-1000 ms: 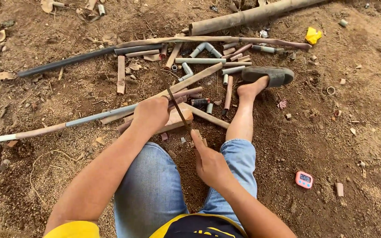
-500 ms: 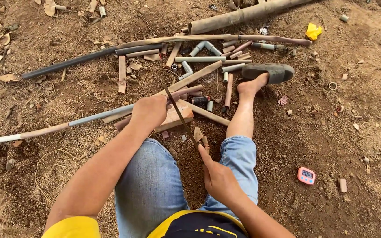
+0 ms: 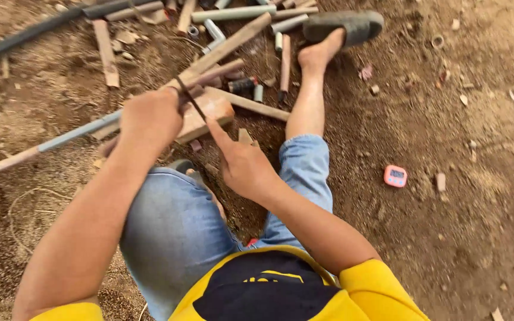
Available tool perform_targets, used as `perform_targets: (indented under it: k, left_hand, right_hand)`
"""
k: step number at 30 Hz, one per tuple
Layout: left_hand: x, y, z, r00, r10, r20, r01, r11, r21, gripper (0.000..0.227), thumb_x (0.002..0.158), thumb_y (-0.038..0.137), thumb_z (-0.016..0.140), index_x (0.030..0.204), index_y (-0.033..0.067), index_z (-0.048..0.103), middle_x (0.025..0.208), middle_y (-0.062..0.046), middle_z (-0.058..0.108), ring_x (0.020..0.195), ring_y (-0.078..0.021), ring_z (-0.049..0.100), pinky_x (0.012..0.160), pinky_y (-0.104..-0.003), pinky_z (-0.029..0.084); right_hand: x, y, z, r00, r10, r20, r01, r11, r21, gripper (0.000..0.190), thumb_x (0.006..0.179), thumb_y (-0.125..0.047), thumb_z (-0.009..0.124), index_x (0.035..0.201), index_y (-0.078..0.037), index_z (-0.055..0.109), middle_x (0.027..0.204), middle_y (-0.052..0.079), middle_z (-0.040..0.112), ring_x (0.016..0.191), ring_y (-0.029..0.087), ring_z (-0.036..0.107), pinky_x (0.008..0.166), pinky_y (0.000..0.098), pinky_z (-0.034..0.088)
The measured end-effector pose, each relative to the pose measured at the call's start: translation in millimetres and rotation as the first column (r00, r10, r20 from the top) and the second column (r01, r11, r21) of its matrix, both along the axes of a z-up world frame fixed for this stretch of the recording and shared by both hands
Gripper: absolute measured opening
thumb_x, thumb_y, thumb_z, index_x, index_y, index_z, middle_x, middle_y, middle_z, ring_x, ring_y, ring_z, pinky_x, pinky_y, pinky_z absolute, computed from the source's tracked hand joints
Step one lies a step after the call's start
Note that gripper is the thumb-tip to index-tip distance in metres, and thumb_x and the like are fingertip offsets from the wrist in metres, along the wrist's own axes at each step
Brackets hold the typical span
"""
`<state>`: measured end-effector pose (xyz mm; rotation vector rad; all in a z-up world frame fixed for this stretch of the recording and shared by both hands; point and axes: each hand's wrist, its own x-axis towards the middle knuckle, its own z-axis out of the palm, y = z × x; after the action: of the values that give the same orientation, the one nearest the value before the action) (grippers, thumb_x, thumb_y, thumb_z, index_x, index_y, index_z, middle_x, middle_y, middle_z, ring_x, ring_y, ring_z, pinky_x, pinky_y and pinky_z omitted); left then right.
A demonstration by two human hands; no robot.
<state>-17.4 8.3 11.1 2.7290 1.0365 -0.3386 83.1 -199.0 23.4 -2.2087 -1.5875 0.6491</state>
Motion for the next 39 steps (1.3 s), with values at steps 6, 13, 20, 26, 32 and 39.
perform_targets:
  k: [6,13,20,26,32,39]
  left_hand:
    - [-2,-2,28,0.999,0.044,-0.012,-0.045,0.998,-0.055,0.035,0.101,0.020,0.050,0.113,-0.0020,0.074,0.097,-0.027,0.079,0.101,-0.0472,0.078,0.083,-0.060,0.060]
    - [-3,5,17,0.998,0.057,0.000,-0.057,0.998,-0.015,0.037,0.101,0.028,0.053,0.109,0.0005,0.076,0.094,-0.027,0.078,0.098,-0.0485,0.078,0.081,-0.060,0.061]
    - [-6,3,15,1.000,-0.003,0.006,0.003,0.999,0.034,0.042,0.102,0.033,0.052,0.109,-0.0007,0.076,0.096,-0.028,0.079,0.101,-0.0473,0.078,0.086,-0.059,0.060]
    - [-9,9,3,0.997,0.036,0.062,-0.039,0.999,0.035,0.042,0.104,0.036,0.055,0.108,-0.0005,0.076,0.097,-0.027,0.078,0.103,-0.0461,0.077,0.087,-0.059,0.060]
    - [-11,10,-11,0.998,0.046,0.053,-0.046,0.999,-0.005,0.037,0.104,0.032,0.054,0.107,0.0015,0.075,0.095,-0.023,0.078,0.101,-0.0412,0.078,0.088,-0.054,0.061]
    - [2,5,-22,0.844,0.269,0.464,-0.117,0.937,-0.330,0.042,0.094,0.033,0.049,0.095,-0.0027,0.071,0.094,-0.032,0.073,0.104,-0.0535,0.071,0.088,-0.066,0.052]
  right_hand:
    - [-14,-50,-5,0.993,0.021,-0.120,-0.005,0.991,0.133,0.072,0.105,-0.005,0.042,0.173,-0.014,0.022,0.073,0.022,0.068,0.068,0.043,0.070,0.062,0.0542,0.057]
    - [-27,-97,-4,0.990,0.023,-0.139,-0.008,0.994,0.106,0.076,0.101,-0.004,0.042,0.173,-0.012,0.022,0.068,0.021,0.065,0.063,0.043,0.068,0.056,0.0518,0.054]
    - [-24,-83,-2,0.989,0.024,-0.149,0.001,0.986,0.166,0.070,0.105,-0.005,0.043,0.172,-0.012,0.026,0.067,0.021,0.067,0.061,0.041,0.069,0.055,0.0485,0.054]
    - [-22,-64,1,0.990,0.107,-0.089,-0.091,0.981,0.170,0.070,0.105,-0.005,0.044,0.172,-0.010,0.025,0.067,0.019,0.069,0.058,0.037,0.070,0.054,0.0455,0.055]
    - [3,-64,-12,0.980,0.030,-0.196,0.005,0.984,0.178,0.069,0.103,-0.002,0.051,0.170,-0.012,0.034,0.070,0.021,0.073,0.056,0.034,0.068,0.052,0.0403,0.053]
    - [12,-71,-16,0.955,-0.111,-0.276,0.182,0.952,0.246,0.061,0.101,-0.001,0.058,0.160,-0.017,0.055,0.095,0.026,0.079,0.082,0.044,0.077,0.062,0.0482,0.059]
